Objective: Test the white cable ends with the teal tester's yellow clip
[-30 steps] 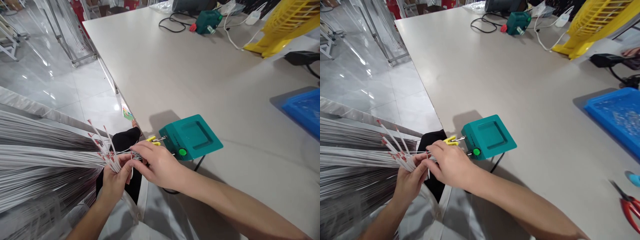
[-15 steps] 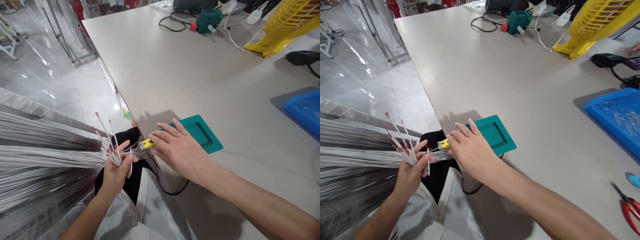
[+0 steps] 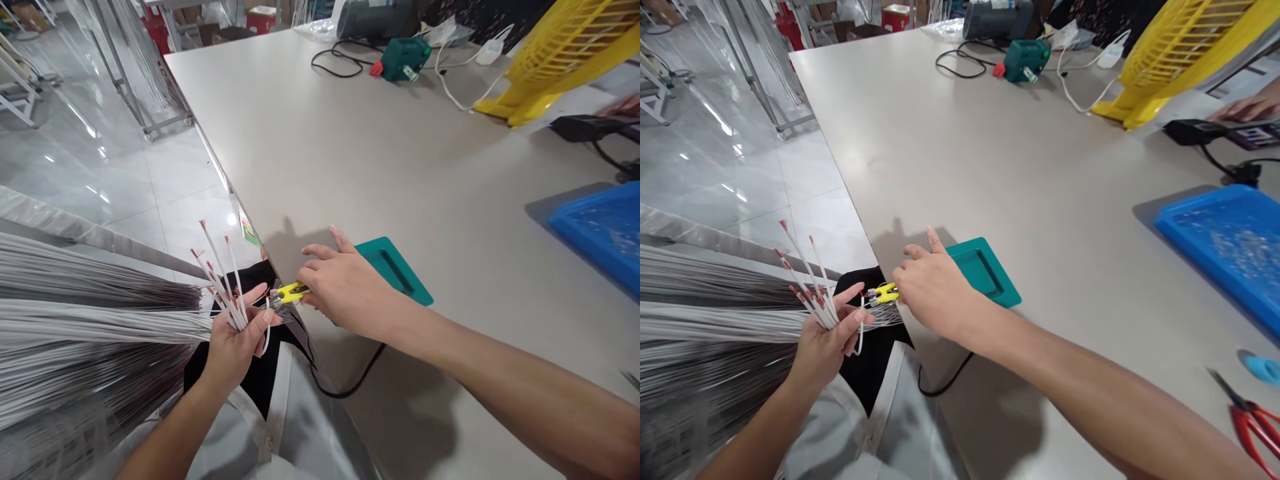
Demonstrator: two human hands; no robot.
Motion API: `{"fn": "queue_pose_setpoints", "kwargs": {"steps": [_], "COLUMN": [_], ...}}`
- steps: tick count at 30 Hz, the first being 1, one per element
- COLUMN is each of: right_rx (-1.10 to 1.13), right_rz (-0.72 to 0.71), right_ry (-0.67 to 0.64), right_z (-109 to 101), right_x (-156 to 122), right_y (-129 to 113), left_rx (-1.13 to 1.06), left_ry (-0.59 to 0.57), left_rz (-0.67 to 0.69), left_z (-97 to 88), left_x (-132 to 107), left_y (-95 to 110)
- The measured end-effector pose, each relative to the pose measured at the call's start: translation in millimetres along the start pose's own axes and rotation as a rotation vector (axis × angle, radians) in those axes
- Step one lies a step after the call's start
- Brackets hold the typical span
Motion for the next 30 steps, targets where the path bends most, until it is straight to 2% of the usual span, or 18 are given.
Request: {"fn": "queue_pose_setpoints", "kwargs": {"steps": [6, 16, 22, 30], "right_rx": [-0.03, -0.101, -0.126, -0.117], "right_rz": [0.018, 0.025, 0.007, -0.009], "right_ry": [-0.027, -0.041, 0.006, 0.052], "right_z": [2.5, 2.5, 4.3, 8.1], "right_x": [0.7, -2.7, -7.1, -8.1], "right_y": [-0.4, -2.7, -7.4, -7.5], "left_rx": [0.029, 0.091, 0.101, 0.068], "left_ry": [0.024, -0.003, 0.067, 0.059], "left_rz": [-0.027, -0.031, 0.011, 0.011], "left_z": [3.2, 3.7, 0.8, -1.7], "left_x": [0.9, 4.1, 1.1, -1.6], "left_y": [-1.0, -3.8, -3.0, -2.7]}}
Point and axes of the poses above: each hand's wrist, its own x-axis towards the middle knuckle, its own z-axis out of the palm, y = z × x, the point moved 6 cm from there along x, towards the middle knuckle
